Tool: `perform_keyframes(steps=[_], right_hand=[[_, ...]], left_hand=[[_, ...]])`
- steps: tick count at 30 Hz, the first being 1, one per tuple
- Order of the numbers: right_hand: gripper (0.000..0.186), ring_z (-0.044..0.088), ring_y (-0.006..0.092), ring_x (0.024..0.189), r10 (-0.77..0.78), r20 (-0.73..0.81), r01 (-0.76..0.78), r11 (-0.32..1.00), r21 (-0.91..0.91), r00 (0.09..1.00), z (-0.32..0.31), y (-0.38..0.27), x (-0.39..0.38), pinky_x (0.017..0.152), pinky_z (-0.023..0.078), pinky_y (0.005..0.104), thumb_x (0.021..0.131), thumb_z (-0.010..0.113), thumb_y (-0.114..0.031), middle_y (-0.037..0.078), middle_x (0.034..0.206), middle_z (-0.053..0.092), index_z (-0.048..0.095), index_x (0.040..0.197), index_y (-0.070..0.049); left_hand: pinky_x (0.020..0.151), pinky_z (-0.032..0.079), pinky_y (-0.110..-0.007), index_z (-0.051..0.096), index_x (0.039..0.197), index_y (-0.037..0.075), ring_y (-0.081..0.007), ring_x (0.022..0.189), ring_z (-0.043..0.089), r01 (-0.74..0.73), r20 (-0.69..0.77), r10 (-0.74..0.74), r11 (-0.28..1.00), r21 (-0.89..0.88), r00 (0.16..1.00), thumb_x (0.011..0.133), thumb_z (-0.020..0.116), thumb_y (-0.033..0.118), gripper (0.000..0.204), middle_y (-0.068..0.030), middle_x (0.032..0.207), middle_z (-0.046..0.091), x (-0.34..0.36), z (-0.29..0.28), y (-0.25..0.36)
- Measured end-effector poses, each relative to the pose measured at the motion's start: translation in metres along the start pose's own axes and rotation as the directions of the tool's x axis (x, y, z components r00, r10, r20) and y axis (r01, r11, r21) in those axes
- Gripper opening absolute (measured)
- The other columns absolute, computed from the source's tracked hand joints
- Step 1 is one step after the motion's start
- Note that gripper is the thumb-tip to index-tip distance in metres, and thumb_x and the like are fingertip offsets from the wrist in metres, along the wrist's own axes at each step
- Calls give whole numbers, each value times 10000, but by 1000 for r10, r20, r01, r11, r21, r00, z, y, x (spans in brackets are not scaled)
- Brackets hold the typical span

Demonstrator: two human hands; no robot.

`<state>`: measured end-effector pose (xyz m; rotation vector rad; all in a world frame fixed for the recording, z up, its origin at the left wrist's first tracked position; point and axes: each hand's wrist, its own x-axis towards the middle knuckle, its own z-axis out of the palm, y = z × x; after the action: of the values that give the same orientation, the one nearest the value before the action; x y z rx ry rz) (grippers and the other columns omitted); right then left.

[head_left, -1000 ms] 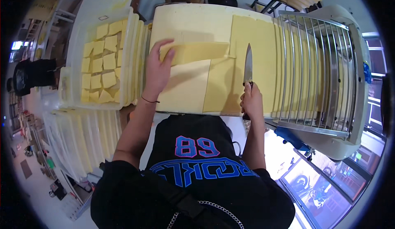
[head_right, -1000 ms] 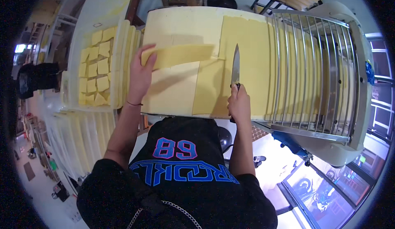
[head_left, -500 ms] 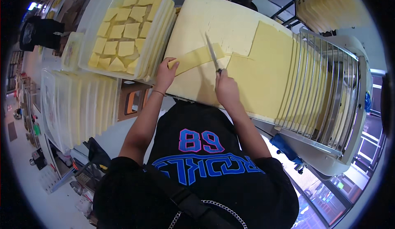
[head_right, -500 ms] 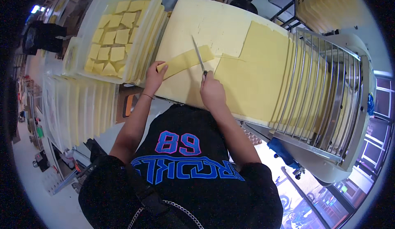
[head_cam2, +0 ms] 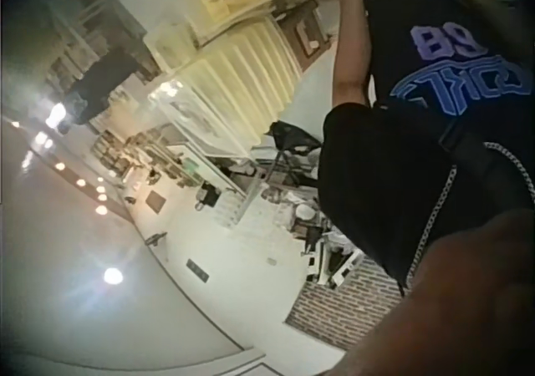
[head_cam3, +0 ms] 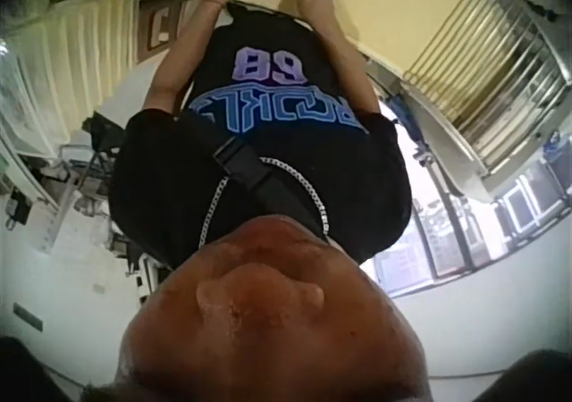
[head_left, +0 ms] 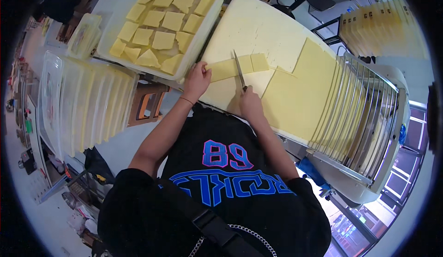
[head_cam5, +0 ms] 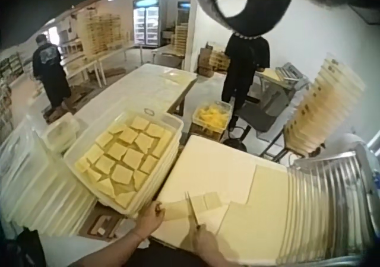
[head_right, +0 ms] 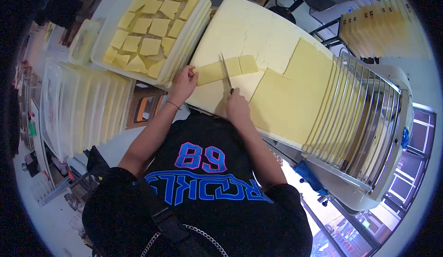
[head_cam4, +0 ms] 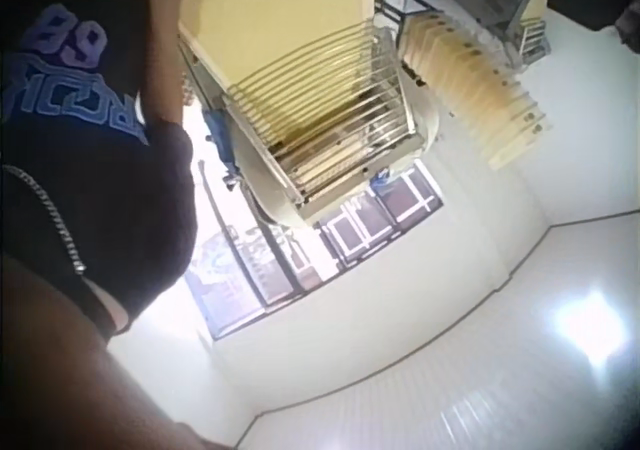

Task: Cutting and folding thin sheets of dough on a bakery workbench.

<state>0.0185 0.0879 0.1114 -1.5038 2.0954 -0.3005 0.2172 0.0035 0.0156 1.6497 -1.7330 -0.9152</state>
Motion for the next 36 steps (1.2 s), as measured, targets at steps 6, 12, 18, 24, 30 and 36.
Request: perform_keyframes(steps=[6, 12, 18, 24, 30, 36], right_hand=[[309, 609, 488, 730, 44, 150, -39, 998, -41, 988, 14, 2, 6, 676, 471, 548, 972, 444, -262, 303, 799, 631, 496, 999, 41], [299, 604, 504, 741, 41, 235, -39, 999, -15, 971, 47, -9, 1, 684, 464, 560, 972, 441, -258, 320, 827, 630, 503, 977, 35], [287, 568, 260, 535, 29, 524, -245, 905, 348, 851, 8, -12, 22, 434, 430, 398, 972, 451, -270, 136, 667, 565, 535, 1032, -2], [418, 595, 326, 869, 247, -372, -224, 969, 105, 895, -12, 49, 40, 745, 496, 403, 909, 564, -258, 203, 1023, 583, 484, 1229, -1], [499, 469, 426, 1190, -18, -496, 53, 997, 56, 868, -6, 10, 43, 1012, 392, 452, 832, 622, -198, 265, 1314, 461, 488, 1270, -1], [448, 443, 435, 1223, -191, -356, 198, 980, -18, 915, 41, -40, 42, 1015, 379, 475, 823, 617, -191, 267, 1339, 443, 531, 1229, -20]], left_hand=[[682, 476, -398, 573, 1038, 50, -285, 755, 582, -8, 15, 6, 993, 118, 1000, 836, 654, 205, 267, -97, 809, 579, -3, -2, 6], [716, 468, -420, 560, 986, 63, -299, 792, 576, -22, 10, 21, 989, 146, 1000, 823, 672, 252, 273, -103, 819, 571, 2, -6, 22], [599, 432, -373, 543, 946, 55, -268, 634, 526, -492, -6, 492, 870, -43, 870, 776, 621, 82, 189, -92, 750, 551, 10, 9, 1], [539, 398, -306, 547, 956, 50, -197, 571, 496, -207, 204, 280, 925, -318, 938, 809, 611, 64, 161, -82, 778, 614, -12, -105, 136], [596, 428, -273, 651, 1001, 5, -138, 616, 492, -246, -89, 231, 939, -240, 969, 790, 708, 185, 283, -35, 725, 578, 103, -209, 114], [856, 500, -385, 605, 1107, 21, -351, 960, 629, -205, -145, 242, 950, 234, 959, 752, 654, 117, 370, -166, 1083, 659, 290, -245, 38]])
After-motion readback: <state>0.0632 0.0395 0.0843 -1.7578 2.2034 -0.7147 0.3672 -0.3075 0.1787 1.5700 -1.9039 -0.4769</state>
